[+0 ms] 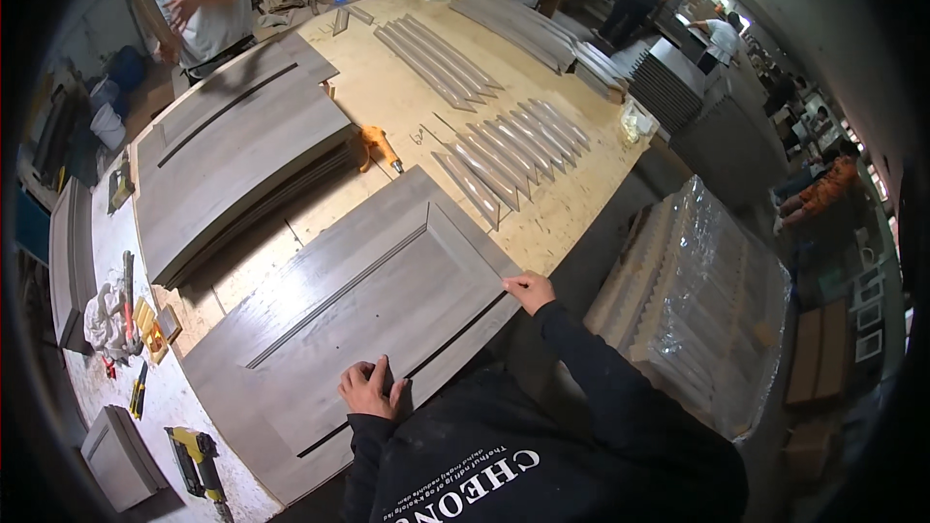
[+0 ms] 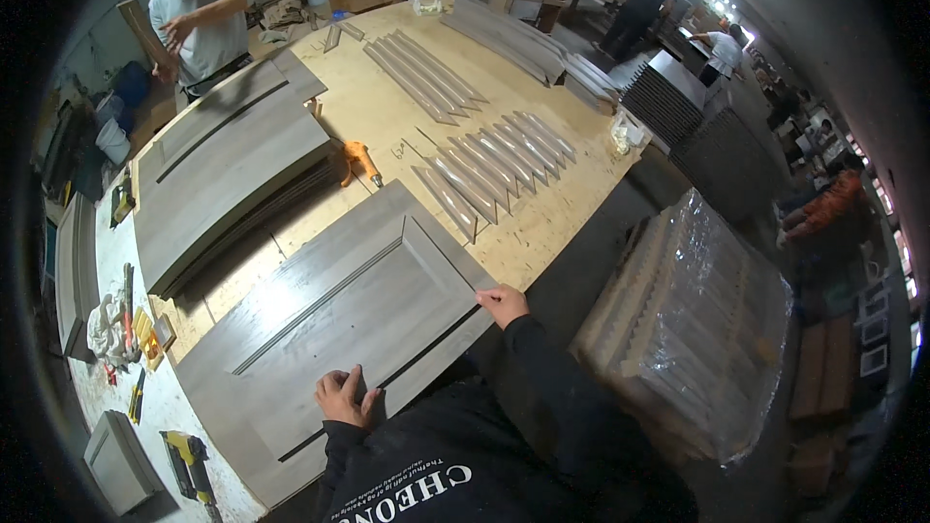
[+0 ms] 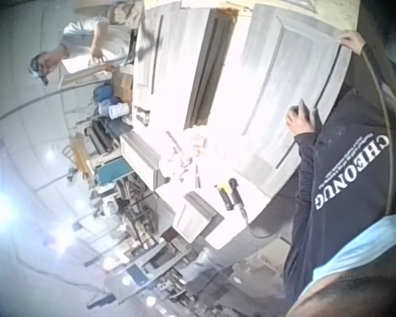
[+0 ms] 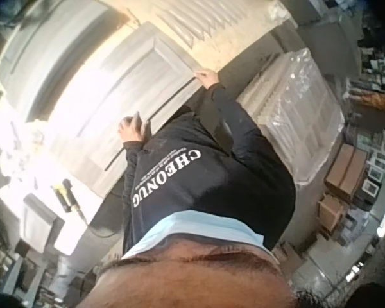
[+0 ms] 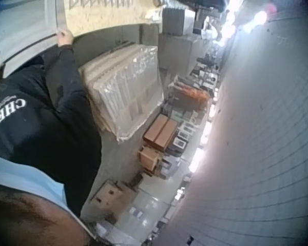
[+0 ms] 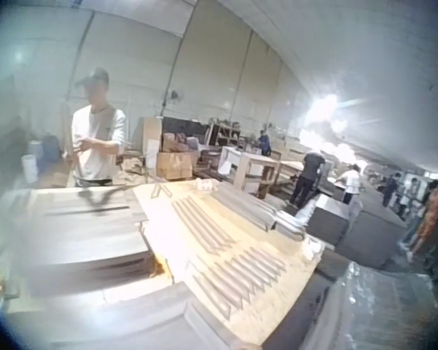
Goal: The person fits wooden frame trim pieces onto a wooden panel by hand, fastens them with a pneumatic nail gun, and taps the joints of the assembled cabinet door with a hammer.
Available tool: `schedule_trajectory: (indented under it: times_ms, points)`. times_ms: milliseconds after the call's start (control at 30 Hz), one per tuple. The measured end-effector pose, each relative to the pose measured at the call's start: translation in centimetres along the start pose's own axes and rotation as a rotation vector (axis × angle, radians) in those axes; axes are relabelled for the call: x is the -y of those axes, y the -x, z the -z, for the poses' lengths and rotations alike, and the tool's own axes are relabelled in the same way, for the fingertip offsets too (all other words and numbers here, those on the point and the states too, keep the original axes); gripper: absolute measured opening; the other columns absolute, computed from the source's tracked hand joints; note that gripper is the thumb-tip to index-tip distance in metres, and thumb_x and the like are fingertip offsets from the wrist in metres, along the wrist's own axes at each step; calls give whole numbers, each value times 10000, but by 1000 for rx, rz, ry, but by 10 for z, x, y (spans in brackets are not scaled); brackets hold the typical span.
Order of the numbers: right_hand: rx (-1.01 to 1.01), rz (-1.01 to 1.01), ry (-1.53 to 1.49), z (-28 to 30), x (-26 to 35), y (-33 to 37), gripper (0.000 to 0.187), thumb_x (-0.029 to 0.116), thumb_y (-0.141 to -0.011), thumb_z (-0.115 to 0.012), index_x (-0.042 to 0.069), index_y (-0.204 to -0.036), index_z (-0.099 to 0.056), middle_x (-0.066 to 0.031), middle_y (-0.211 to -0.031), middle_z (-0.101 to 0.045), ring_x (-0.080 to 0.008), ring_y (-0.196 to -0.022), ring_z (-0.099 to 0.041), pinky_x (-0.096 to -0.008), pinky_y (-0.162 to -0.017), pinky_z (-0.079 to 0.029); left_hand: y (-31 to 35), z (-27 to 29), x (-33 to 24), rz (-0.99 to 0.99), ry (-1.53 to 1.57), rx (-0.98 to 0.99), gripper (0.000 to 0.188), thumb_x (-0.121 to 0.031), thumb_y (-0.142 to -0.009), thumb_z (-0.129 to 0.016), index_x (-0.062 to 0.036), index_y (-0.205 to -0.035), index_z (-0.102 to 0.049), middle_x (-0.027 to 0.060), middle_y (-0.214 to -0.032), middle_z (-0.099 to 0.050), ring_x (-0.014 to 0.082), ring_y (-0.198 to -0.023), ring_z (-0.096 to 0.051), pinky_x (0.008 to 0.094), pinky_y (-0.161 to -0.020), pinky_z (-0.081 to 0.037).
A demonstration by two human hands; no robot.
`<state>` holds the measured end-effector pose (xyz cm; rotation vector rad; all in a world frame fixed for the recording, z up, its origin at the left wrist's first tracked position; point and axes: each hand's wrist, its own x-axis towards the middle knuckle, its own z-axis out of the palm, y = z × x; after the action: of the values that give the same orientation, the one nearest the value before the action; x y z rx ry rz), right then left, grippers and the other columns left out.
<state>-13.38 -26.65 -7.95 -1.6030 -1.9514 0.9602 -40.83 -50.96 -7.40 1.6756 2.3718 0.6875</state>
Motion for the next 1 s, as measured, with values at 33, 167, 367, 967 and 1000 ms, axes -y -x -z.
schedule_trajectory:
  times_ms: [33, 167, 367, 967, 1000]
  points:
    - [3, 7, 30, 0, -1, -2, 222, 268, -772, -683, 79, -886, -709, -105, -752, -607, -214, -712, -605, -296, -649, -455, -2, 1, -2, 1, 6, 11, 518, -406, -676, -716, -156, -1116, -610, 101, -989, -500, 286, -975, -447, 438, -846, -341]
    - [-12, -31, 60, -2, -2, -5, 254, 298, -770, -682, 47, -811, -698, -116, -742, -608, -242, -717, -611, -313, -644, -457, -4, 1, -7, 0, -15, 9, 496, -372, -680, -720, -157, -1114, -613, 105, -989, -499, 287, -980, -446, 436, -850, -340]
    - [-33, -55, 36, -6, -4, -4, 291, 323, -760, -677, 34, -798, -689, -141, -749, -597, -273, -728, -605, -341, -660, -462, -6, 4, -14, 27, -8, 5, 478, -337, -665, -732, -160, -1094, -618, 101, -986, -497, 288, -986, -447, 431, -859, -334]
    - [16, 106, -22, 4, -7, 2, 156, 106, -720, -715, 69, -871, -701, -79, -725, -569, -197, -672, -568, -294, -628, -448, -8, -1, -11, 50, 16, 42, 490, -342, -643, -742, -197, -1094, -617, 96, -965, -487, 294, -960, -430, 433, -849, -326]
    - [14, 105, -16, 3, -6, 2, 157, 104, -718, -716, 70, -871, -701, -78, -723, -567, -198, -670, -567, -295, -625, -447, -8, 0, -12, 70, 20, 43, 498, -340, -637, -745, -197, -1097, -616, 95, -966, -487, 295, -963, -430, 434, -850, -326]
